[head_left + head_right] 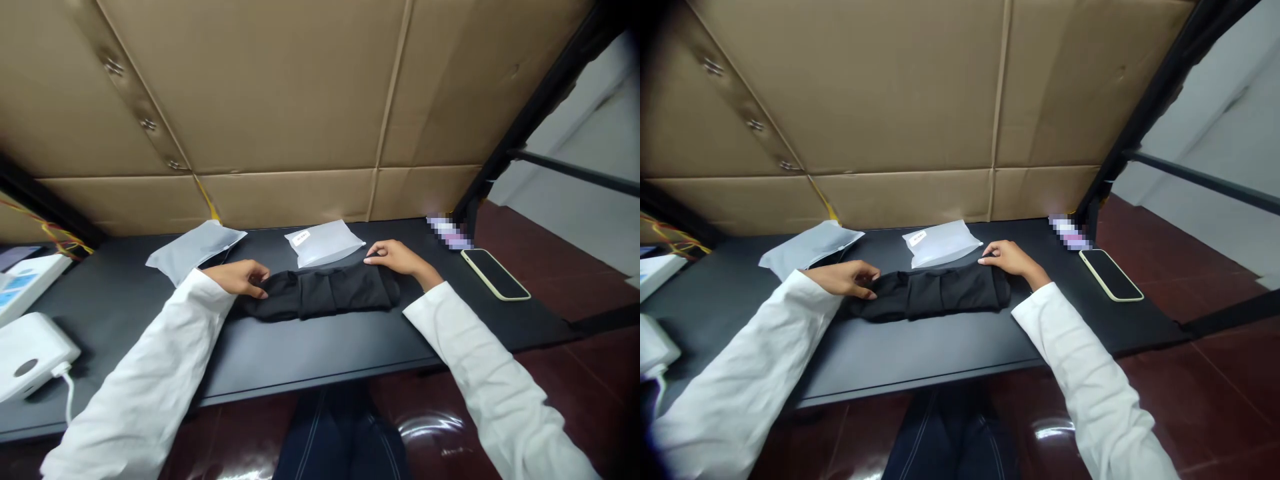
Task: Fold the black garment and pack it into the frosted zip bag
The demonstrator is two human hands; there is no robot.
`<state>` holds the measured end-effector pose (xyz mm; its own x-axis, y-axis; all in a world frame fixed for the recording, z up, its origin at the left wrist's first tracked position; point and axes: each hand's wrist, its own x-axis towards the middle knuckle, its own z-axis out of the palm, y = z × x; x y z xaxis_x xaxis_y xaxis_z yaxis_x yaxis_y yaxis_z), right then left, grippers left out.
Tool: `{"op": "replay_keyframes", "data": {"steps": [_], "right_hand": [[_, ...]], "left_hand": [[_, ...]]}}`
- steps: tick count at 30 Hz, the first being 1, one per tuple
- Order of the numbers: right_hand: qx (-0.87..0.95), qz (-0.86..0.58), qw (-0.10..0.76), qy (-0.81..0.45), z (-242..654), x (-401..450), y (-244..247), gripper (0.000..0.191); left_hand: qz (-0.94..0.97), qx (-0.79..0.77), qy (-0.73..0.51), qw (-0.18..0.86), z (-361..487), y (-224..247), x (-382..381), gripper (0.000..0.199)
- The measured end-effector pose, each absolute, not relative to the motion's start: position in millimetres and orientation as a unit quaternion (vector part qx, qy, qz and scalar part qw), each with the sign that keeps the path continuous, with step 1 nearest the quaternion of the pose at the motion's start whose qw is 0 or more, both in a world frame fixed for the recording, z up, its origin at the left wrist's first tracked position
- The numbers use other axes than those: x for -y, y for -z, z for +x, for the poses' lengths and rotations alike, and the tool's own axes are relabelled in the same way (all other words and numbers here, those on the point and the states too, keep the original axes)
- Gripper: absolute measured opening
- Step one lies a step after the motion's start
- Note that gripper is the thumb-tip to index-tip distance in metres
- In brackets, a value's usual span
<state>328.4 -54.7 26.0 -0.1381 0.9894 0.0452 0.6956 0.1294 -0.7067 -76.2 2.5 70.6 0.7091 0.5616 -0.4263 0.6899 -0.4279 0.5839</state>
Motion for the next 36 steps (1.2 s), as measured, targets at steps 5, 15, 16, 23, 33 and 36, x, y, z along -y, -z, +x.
{"op": "replay_keyframes", "data": {"steps": [5,15,16,23,33,36], "right_hand": [[0.697,-0.516,0.160,-0.472,321.2,62.3,-33.1,0.046],[0.687,-0.310,0.061,-0.654,276.4,78.4,-38.1,0.049],[0.690,-0.297,0.056,-0.658,275.3,78.6,-36.5,0.045],[0.653,-0.226,0.061,-0.720,275.0,85.4,-34.0,0.077],[0.792,-0.237,0.297,-0.477,252.9,92.8,-44.9,0.021],[0.770,-0.220,0.321,-0.505,248.6,98.4,-49.7,0.017]], "left_hand": [[0.807,-0.422,0.060,0.409,-91.9,-70.2,-11.9,0.036],[0.805,-0.401,-0.436,-0.044,-45.8,-62.9,31.9,0.028],[0.851,-0.330,-0.406,-0.048,-38.8,-60.3,40.5,0.023],[0.982,-0.120,-0.122,0.082,-16.5,-48.3,60.1,0.010],[0.932,-0.070,-0.064,0.349,-19.6,-61.4,53.6,0.016],[0.925,-0.044,-0.062,0.371,-7.7,-58.8,69.0,0.015]]}}
